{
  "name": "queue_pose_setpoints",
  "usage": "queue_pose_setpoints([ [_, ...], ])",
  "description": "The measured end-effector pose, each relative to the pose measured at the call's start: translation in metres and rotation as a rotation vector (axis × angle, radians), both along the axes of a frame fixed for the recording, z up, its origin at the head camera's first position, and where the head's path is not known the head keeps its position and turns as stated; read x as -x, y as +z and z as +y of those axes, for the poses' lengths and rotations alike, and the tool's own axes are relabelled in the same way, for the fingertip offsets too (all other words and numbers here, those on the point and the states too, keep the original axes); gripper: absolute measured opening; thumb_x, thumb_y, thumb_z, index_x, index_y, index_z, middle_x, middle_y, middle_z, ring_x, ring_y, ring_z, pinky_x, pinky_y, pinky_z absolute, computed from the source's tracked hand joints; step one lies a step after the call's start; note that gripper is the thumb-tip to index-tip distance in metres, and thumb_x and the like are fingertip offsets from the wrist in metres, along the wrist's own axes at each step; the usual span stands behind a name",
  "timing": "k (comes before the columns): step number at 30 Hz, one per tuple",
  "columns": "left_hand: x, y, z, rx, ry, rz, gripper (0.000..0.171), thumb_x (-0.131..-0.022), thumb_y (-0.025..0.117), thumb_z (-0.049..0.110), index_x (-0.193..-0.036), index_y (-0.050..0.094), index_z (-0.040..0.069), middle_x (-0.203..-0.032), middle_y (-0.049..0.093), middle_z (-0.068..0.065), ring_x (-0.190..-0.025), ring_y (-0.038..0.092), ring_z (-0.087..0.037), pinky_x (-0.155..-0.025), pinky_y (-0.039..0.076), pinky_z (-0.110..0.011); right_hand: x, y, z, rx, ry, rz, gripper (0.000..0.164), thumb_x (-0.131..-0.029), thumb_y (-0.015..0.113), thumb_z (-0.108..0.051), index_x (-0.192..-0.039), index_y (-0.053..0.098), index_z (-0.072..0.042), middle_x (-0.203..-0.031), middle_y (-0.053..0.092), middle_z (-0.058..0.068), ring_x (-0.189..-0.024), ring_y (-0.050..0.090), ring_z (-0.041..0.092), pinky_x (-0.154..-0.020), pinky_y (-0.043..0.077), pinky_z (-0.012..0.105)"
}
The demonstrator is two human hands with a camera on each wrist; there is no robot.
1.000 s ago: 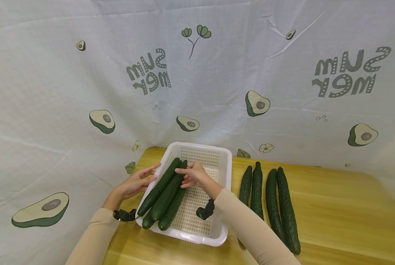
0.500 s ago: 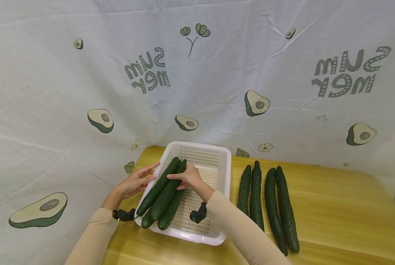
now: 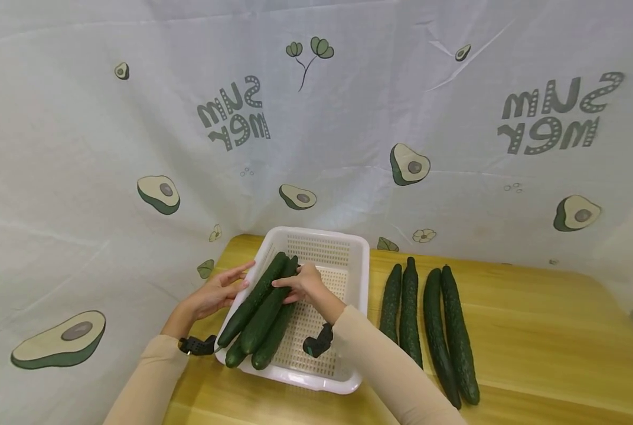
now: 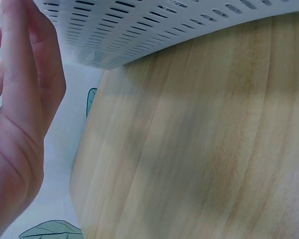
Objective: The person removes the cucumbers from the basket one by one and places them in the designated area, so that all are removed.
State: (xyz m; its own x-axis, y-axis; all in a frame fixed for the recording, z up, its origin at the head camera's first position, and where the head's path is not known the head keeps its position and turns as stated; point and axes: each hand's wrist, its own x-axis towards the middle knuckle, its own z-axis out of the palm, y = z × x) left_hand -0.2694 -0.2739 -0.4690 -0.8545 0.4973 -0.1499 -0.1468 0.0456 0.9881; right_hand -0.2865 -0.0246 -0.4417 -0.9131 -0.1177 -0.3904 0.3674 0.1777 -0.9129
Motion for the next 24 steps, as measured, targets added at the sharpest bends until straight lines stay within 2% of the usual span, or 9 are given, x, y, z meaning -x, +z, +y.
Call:
queue_pose_setpoints([
  [7,-0.001,-0.001,0.000,0.003,-0.003,0.006,0.061,-0.107,0.049,0.014,-0.161,0.020,0.020,-0.154,0.028,-0.019,-0.107,0.064,-0.020,-0.083,0.057,-0.037,0.001,0.001,0.004,0.104,-0.011,-0.057,0.084,-0.081,0.084,-0.005,-0.148,0.036,0.009,-0.113,0.060,0.037,-0.070,0.071,0.036,-0.058,0.060,0.035],
  [12,-0.002,0.000,0.001,0.005,-0.002,0.002,0.063,-0.106,0.051,0.015,-0.161,0.020,0.019,-0.150,0.034,-0.019,-0.105,0.064,-0.020,-0.082,0.058,-0.037,0.002,0.004,0.005,0.158,-0.026,-0.086,0.084,-0.081,0.081,0.000,-0.148,0.032,0.011,-0.113,0.056,0.038,-0.082,0.070,0.042,-0.064,0.060,0.039],
  [15,-0.002,0.001,0.001,0.008,-0.002,-0.003,0.063,-0.106,0.051,0.014,-0.161,0.020,0.019,-0.149,0.035,-0.019,-0.105,0.064,-0.020,-0.083,0.058,-0.038,0.002,0.007,0.008,0.168,-0.025,-0.094,0.078,-0.082,0.080,0.000,-0.146,0.037,0.010,-0.107,0.056,0.033,-0.073,0.071,0.036,-0.066,0.060,0.040],
  [17,-0.003,0.002,0.001,0.009,-0.001,-0.002,0.063,-0.106,0.050,0.014,-0.161,0.020,0.019,-0.149,0.035,-0.019,-0.105,0.064,-0.021,-0.083,0.058,-0.038,0.002,0.012,0.010,0.181,-0.020,-0.089,0.080,-0.083,0.080,0.000,-0.149,0.035,0.009,-0.101,0.055,0.028,-0.065,0.069,0.030,-0.066,0.060,0.039],
  [20,-0.003,0.002,0.000,0.009,-0.003,0.003,0.063,-0.106,0.050,0.013,-0.161,0.020,0.019,-0.149,0.034,-0.019,-0.106,0.064,-0.021,-0.084,0.057,-0.039,0.001,0.019,0.015,0.203,-0.006,-0.074,0.081,-0.084,0.078,-0.001,-0.151,0.033,0.008,-0.107,0.055,0.030,-0.061,0.069,0.026,-0.064,0.060,0.037],
  [22,-0.003,0.002,0.000,0.009,-0.004,0.005,0.063,-0.106,0.051,0.014,-0.161,0.020,0.019,-0.149,0.034,-0.019,-0.106,0.063,-0.021,-0.084,0.057,-0.039,0.000,0.024,0.018,0.216,-0.003,-0.064,0.088,-0.085,0.078,-0.001,-0.154,0.025,0.008,-0.114,0.055,0.034,-0.065,0.070,0.030,-0.061,0.060,0.035],
  [24,-0.003,0.002,0.000,0.007,-0.009,0.015,0.063,-0.106,0.051,0.015,-0.161,0.020,0.018,-0.150,0.033,-0.019,-0.106,0.063,-0.021,-0.084,0.057,-0.040,0.001,0.027,0.022,0.226,0.004,-0.053,0.087,-0.085,0.078,-0.001,-0.153,0.025,0.008,-0.122,0.053,0.037,-0.073,0.072,0.033,-0.060,0.060,0.034],
])
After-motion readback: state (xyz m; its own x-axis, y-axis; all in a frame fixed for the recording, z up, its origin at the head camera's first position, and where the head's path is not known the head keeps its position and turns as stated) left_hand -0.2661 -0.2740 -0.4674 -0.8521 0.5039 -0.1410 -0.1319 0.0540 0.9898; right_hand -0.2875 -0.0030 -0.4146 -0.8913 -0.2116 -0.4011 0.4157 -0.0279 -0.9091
